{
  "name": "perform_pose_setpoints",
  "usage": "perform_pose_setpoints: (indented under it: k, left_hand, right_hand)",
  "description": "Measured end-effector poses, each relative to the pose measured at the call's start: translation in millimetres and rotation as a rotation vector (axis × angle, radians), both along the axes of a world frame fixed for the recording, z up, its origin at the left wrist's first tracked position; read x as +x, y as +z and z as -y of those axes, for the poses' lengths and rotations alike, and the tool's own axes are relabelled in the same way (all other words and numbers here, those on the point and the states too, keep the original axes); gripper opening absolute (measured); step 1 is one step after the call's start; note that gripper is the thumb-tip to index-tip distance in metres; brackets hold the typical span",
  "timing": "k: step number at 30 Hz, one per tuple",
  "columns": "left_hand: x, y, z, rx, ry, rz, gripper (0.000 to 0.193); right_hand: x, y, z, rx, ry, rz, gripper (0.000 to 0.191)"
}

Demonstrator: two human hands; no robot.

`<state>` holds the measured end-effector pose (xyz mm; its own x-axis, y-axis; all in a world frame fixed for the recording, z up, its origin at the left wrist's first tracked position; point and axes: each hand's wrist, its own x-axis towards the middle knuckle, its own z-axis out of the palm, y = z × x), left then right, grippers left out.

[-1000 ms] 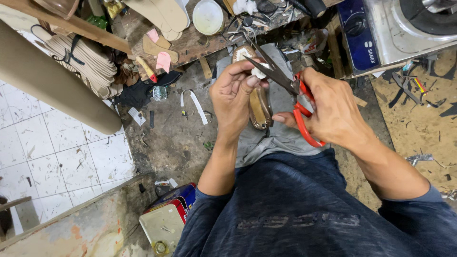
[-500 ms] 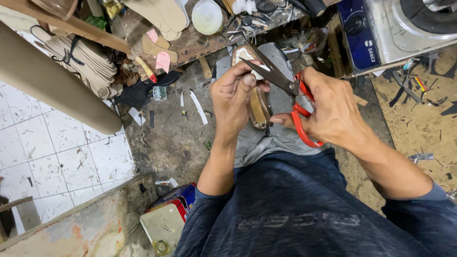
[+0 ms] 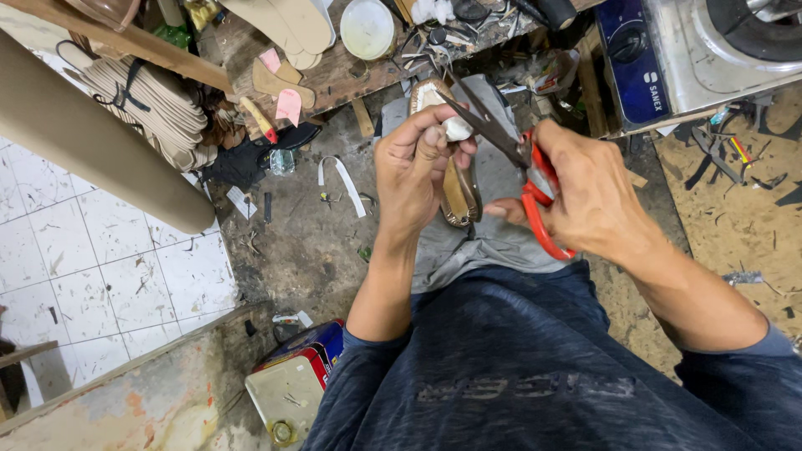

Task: The person trims a small white pad with scissors and then uses it to rub and polish the surface of a gold-colored high-heeled shoe. The person repeatedly wipes the shoe's upper and heel area with the pad, occasionally dipping it into a small container of polish.

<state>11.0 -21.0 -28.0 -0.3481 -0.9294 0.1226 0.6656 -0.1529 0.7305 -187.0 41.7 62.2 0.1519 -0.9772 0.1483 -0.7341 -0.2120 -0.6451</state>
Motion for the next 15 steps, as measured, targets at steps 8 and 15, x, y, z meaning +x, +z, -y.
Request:
perform_pose_setpoints:
  k: [8, 15]
  left_hand:
    - [0.8, -1.5, 0.9, -0.034, 0.014, 0.065, 0.029]
    - [2.2, -7.9, 2.9, 0.042, -0.038, 0.036, 0.03]
  right_hand:
    - [0.3, 2.2, -2.1, 0.003, -0.017, -0.023, 0.07]
    - [-7.0, -10.5, -2.8, -0.045, 0.014, -0.016, 0.067]
